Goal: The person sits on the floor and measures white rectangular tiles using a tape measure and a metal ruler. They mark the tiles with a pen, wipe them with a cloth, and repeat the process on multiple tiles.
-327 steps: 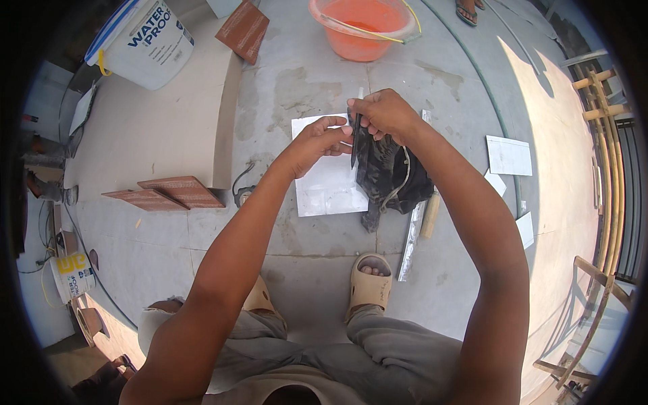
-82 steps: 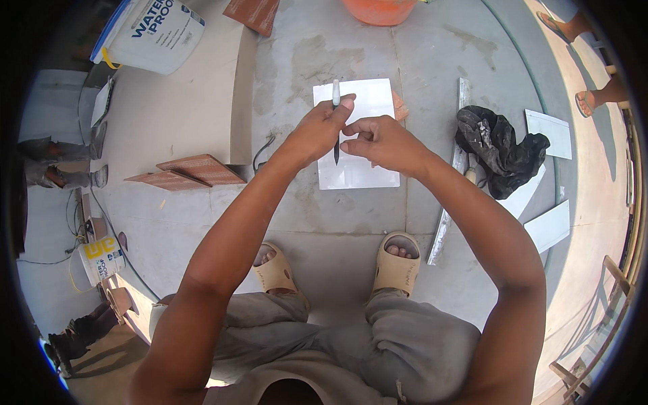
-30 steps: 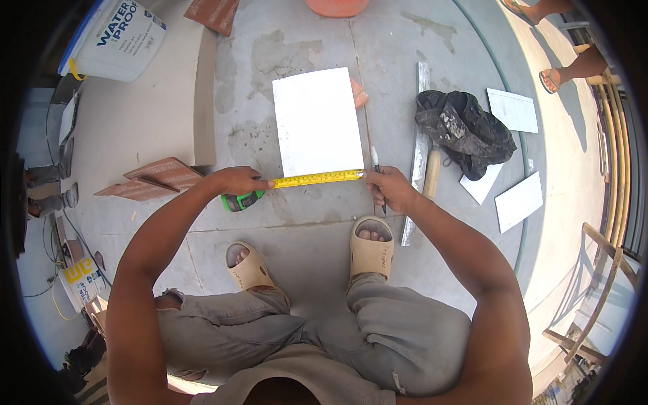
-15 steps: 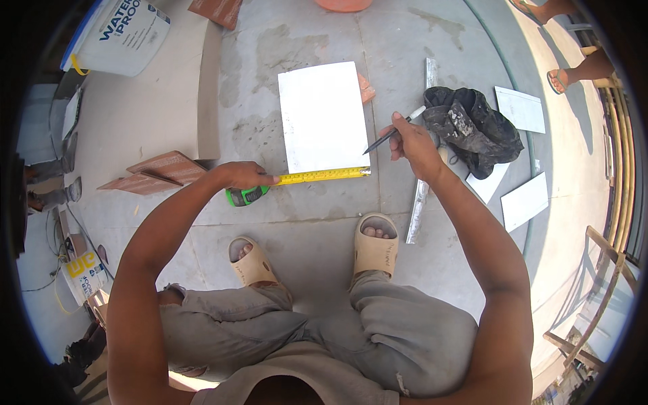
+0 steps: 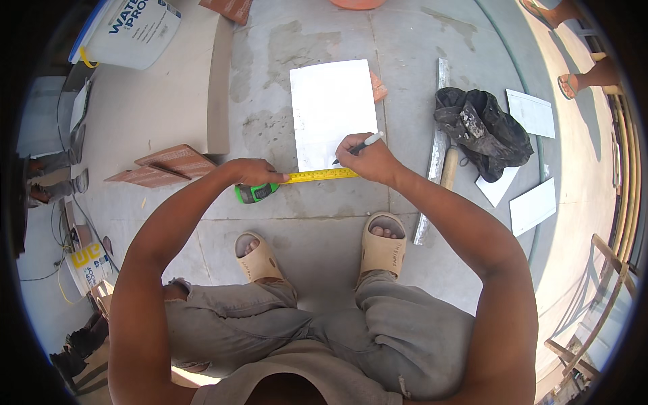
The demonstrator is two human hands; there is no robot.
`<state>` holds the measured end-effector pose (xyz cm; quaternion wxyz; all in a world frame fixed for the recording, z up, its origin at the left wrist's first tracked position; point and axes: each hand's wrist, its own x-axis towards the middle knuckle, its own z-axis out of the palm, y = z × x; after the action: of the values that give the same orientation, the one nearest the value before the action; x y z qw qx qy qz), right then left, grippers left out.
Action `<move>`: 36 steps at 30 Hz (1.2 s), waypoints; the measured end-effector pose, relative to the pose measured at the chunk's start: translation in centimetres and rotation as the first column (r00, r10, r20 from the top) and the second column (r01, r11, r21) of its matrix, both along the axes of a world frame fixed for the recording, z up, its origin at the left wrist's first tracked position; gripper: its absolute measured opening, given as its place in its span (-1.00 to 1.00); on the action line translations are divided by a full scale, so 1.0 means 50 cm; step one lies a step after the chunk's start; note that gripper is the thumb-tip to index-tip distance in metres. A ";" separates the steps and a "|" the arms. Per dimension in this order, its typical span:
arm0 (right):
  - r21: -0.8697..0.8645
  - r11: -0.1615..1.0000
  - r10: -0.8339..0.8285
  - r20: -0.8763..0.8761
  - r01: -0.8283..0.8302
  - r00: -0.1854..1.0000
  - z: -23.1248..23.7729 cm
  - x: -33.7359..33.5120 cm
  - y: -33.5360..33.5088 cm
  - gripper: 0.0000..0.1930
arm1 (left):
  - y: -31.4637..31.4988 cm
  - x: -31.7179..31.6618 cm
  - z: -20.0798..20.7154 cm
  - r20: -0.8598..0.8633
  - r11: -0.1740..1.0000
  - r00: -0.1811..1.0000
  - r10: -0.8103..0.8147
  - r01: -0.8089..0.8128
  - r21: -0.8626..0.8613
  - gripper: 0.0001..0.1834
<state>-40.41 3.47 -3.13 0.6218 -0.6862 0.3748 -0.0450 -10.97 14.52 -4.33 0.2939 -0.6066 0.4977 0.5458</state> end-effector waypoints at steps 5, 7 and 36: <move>-0.068 0.994 0.085 -0.015 -0.086 0.996 -0.013 0.003 0.009 -0.83 | -0.005 -0.001 0.000 -0.005 1.000 1.000 -0.011 0.011 0.014 0.01; -0.068 0.993 0.091 -0.026 -0.092 0.996 -0.008 0.007 0.012 -0.83 | -0.004 0.002 -0.004 -0.002 1.000 1.000 -0.017 0.017 0.018 0.02; -0.053 0.992 0.108 -0.090 -0.113 0.990 -0.004 0.011 0.018 -0.80 | -0.012 -0.010 0.018 -0.004 0.999 0.999 -0.050 0.050 0.021 0.02</move>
<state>-39.84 4.36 -3.35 0.5865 -0.7248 0.3615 0.0086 -11.48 13.92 -3.41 0.3132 -0.5897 0.5074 0.5447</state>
